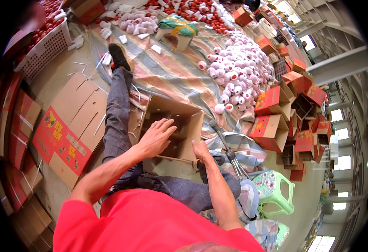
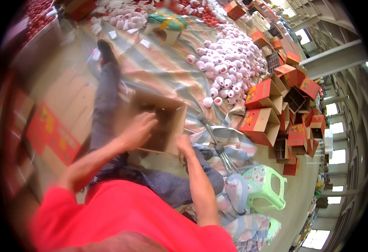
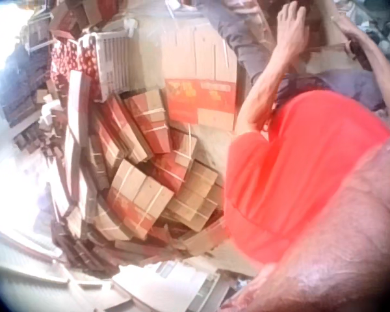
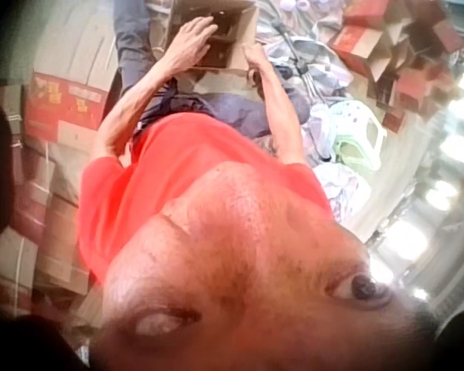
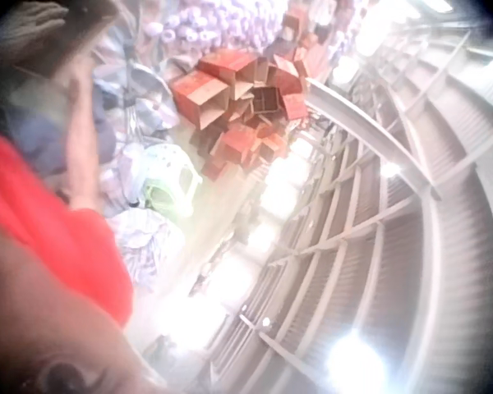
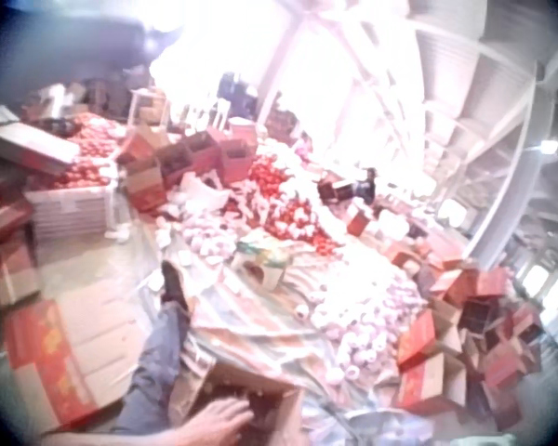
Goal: The person sits on the floor and repeatedly folds flat cardboard sheets into small boxes by hand. They fold the side flaps, tuck tabs into slots, and press the box closed, then set each finished box aside.
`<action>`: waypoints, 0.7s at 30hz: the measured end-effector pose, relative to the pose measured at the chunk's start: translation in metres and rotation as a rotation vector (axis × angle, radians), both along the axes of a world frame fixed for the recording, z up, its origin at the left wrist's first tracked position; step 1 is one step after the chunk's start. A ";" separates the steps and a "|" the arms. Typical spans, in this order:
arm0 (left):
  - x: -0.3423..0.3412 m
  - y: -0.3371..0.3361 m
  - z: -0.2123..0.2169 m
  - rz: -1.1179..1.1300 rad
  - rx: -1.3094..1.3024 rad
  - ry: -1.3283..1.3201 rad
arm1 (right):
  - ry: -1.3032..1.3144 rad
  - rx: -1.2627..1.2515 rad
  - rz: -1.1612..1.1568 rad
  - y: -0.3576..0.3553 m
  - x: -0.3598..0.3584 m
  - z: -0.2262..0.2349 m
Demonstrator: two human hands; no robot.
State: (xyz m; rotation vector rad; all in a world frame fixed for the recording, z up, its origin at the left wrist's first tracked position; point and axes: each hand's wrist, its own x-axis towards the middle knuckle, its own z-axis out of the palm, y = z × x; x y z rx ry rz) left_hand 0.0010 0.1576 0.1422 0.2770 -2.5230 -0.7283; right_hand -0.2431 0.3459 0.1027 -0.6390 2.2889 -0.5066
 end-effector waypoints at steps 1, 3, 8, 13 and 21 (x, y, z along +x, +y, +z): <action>0.024 0.007 0.023 0.024 0.081 0.064 | 0.047 -0.111 -0.025 -0.001 -0.001 0.000; 0.071 0.021 0.052 0.121 0.127 0.233 | 0.069 -0.201 -0.103 -0.009 0.000 0.007; 0.136 0.047 0.042 0.049 0.332 -0.047 | -0.006 -0.375 -0.211 -0.081 0.008 0.055; 0.119 0.041 0.009 0.001 0.510 -0.243 | -0.035 -0.623 0.230 -0.202 0.050 0.092; 0.115 0.034 -0.016 0.033 0.456 -0.337 | -0.434 -0.349 0.828 -0.299 0.244 0.132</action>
